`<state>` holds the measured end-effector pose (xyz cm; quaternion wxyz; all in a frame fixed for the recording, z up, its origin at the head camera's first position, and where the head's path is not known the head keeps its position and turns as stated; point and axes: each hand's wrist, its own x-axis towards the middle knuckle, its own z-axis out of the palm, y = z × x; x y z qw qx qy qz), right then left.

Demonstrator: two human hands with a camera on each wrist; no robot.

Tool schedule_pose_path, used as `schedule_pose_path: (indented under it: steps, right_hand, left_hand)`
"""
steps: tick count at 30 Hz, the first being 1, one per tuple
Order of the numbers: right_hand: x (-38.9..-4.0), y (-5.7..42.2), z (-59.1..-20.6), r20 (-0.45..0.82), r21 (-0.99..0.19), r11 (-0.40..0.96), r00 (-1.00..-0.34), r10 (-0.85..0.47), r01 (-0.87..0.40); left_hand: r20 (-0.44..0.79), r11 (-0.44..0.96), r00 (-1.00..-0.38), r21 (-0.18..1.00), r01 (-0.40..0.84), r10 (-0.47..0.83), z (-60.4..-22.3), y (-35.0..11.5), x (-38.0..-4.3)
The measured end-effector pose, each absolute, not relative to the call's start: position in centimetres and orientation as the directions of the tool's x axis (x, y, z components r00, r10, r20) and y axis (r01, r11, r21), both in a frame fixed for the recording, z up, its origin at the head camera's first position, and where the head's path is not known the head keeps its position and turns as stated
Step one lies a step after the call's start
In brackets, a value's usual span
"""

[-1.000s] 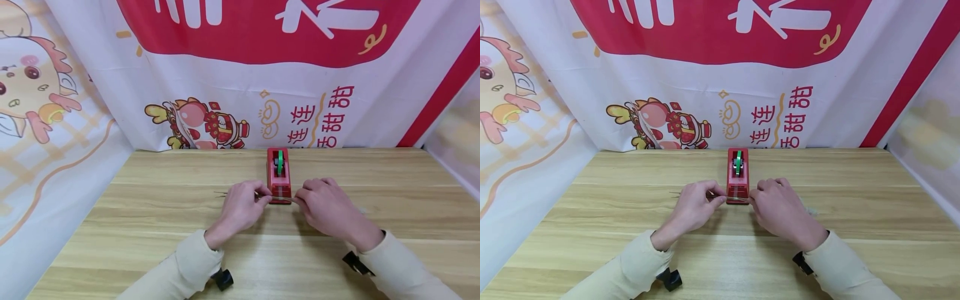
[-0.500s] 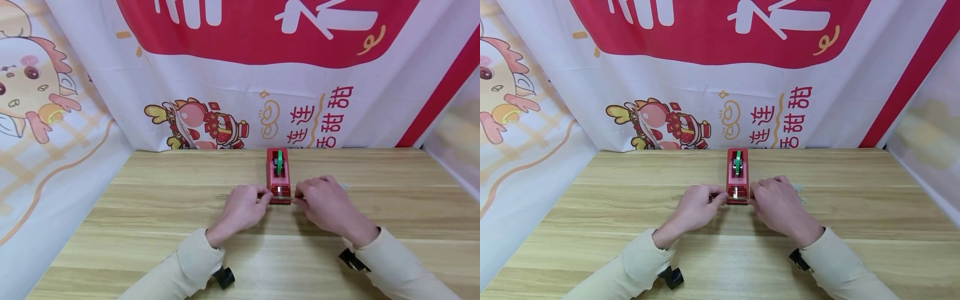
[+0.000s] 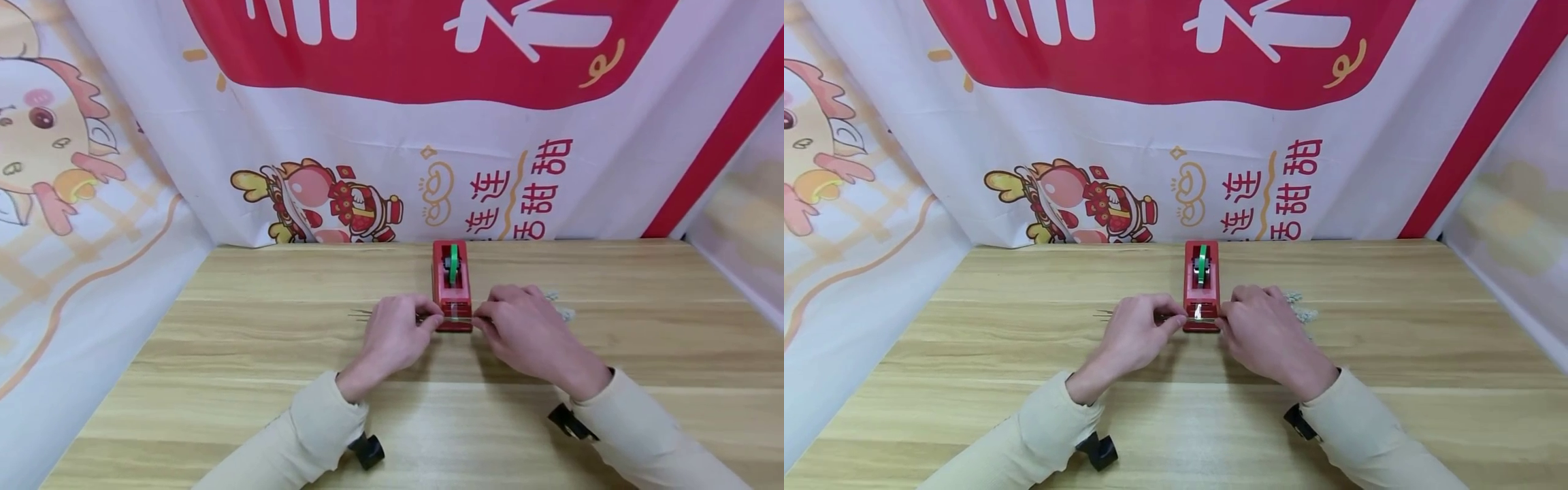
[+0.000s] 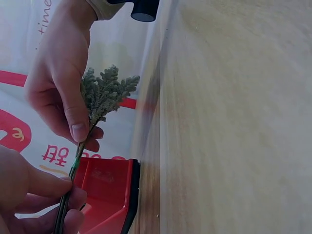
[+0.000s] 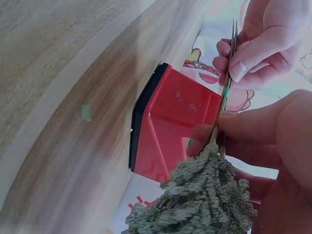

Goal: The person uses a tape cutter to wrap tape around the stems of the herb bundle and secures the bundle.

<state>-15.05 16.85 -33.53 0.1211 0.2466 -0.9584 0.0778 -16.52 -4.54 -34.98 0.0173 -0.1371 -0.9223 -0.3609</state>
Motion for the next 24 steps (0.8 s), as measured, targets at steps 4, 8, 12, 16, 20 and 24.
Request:
schedule_pose_path:
  steps: [4, 8, 12, 16, 20, 24]
  right_hand:
    - [-15.21, 16.51, -33.42, 0.266, -0.083, 0.872, -0.854, -0.446, -0.482]
    - [-15.41, 16.31, -33.39, 0.251, -0.082, 0.879, -0.863, -0.437, -0.469]
    - [-15.58, 16.31, -33.48, 0.25, -0.073, 0.882, -0.865, -0.435, -0.465]
    - [-15.62, 16.34, -33.49, 0.253, -0.063, 0.884, -0.864, -0.435, -0.464]
    - [-15.56, 16.25, -33.45, 0.254, -0.067, 0.888, -0.868, -0.426, -0.455]
    - [-15.46, 16.14, -33.41, 0.248, -0.048, 0.888, -0.867, -0.433, -0.457]
  left_hand:
    - [0.128, 0.702, -0.969, 0.669, 0.243, 0.213, -34.88, -4.57, -16.52]
    - [0.129, 0.702, -0.971, 0.673, 0.235, 0.202, -34.91, -4.49, -16.56]
    - [0.137, 0.692, -0.97, 0.682, 0.238, 0.199, -35.11, -4.31, -16.67]
    - [0.146, 0.684, -0.97, 0.689, 0.242, 0.196, -35.16, -4.17, -16.77]
    - [0.149, 0.679, -0.97, 0.694, 0.239, 0.19, -35.17, -4.11, -16.75]
    - [0.152, 0.676, -0.972, 0.699, 0.234, 0.18, -35.26, -4.06, -16.74]
